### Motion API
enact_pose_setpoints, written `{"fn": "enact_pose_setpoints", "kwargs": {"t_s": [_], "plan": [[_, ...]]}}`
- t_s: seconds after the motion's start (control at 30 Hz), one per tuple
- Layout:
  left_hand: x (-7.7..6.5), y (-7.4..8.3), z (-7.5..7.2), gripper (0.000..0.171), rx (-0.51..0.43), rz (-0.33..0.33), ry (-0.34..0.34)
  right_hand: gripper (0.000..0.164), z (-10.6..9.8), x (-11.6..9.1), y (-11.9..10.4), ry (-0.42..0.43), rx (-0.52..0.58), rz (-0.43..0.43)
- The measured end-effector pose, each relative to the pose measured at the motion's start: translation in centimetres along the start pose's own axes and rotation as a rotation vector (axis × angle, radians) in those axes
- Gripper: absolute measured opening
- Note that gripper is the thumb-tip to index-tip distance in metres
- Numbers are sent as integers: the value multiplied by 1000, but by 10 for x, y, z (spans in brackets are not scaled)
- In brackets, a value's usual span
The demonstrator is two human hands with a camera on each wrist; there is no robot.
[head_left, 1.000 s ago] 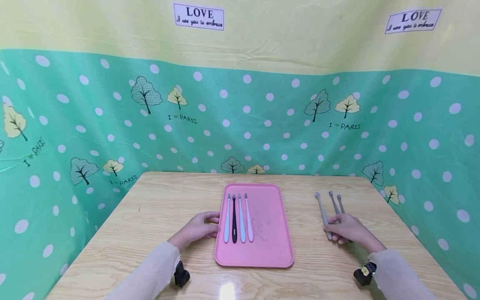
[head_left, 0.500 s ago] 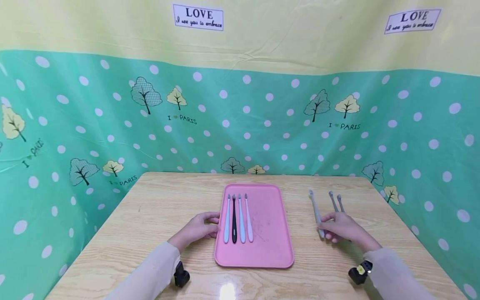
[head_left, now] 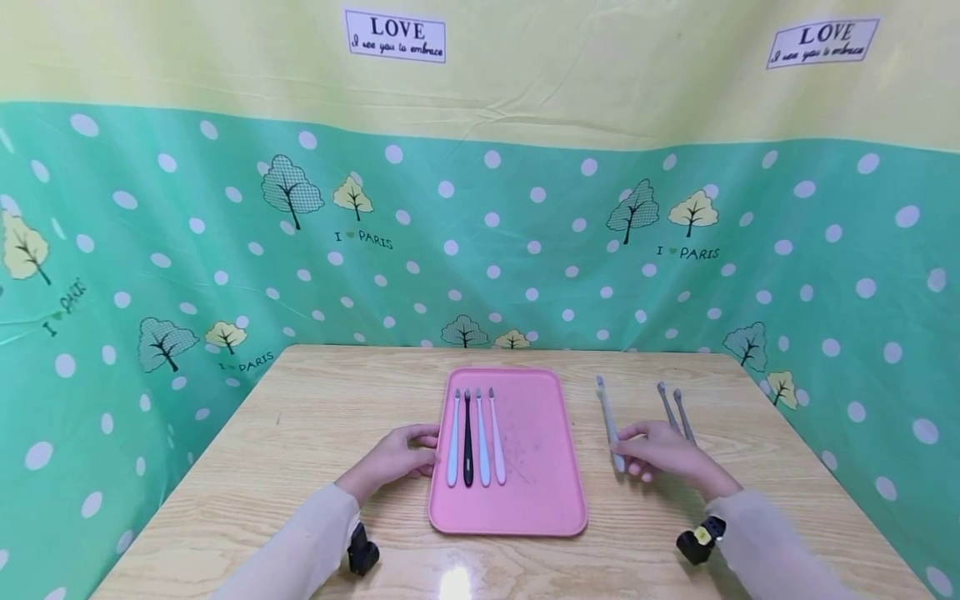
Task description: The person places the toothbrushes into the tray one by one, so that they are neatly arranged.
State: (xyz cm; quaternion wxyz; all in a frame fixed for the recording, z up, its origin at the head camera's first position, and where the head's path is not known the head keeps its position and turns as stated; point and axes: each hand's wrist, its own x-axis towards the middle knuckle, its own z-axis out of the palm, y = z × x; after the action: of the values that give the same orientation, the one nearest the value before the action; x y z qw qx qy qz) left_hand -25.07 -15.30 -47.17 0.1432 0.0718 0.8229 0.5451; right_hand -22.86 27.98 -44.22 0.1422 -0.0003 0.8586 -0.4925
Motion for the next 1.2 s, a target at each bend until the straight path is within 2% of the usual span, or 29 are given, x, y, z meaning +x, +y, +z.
{"fn": "enact_pose_setpoints", "kwargs": {"t_s": [0.6, 0.87, 1.07, 1.2], "plan": [[3, -3, 1, 61, -5, -8, 15, 50, 32, 14, -24, -142, 83, -60], [3, -4, 1, 62, -10, -4, 12, 44, 48, 21, -34, -195, 103, -73], [4, -4, 1, 62, 5, -6, 14, 44, 59, 24, -41, -197, 103, -70], [4, -4, 0, 61, 4, -11, 15, 39, 67, 27, -45, -197, 90, -68]]}}
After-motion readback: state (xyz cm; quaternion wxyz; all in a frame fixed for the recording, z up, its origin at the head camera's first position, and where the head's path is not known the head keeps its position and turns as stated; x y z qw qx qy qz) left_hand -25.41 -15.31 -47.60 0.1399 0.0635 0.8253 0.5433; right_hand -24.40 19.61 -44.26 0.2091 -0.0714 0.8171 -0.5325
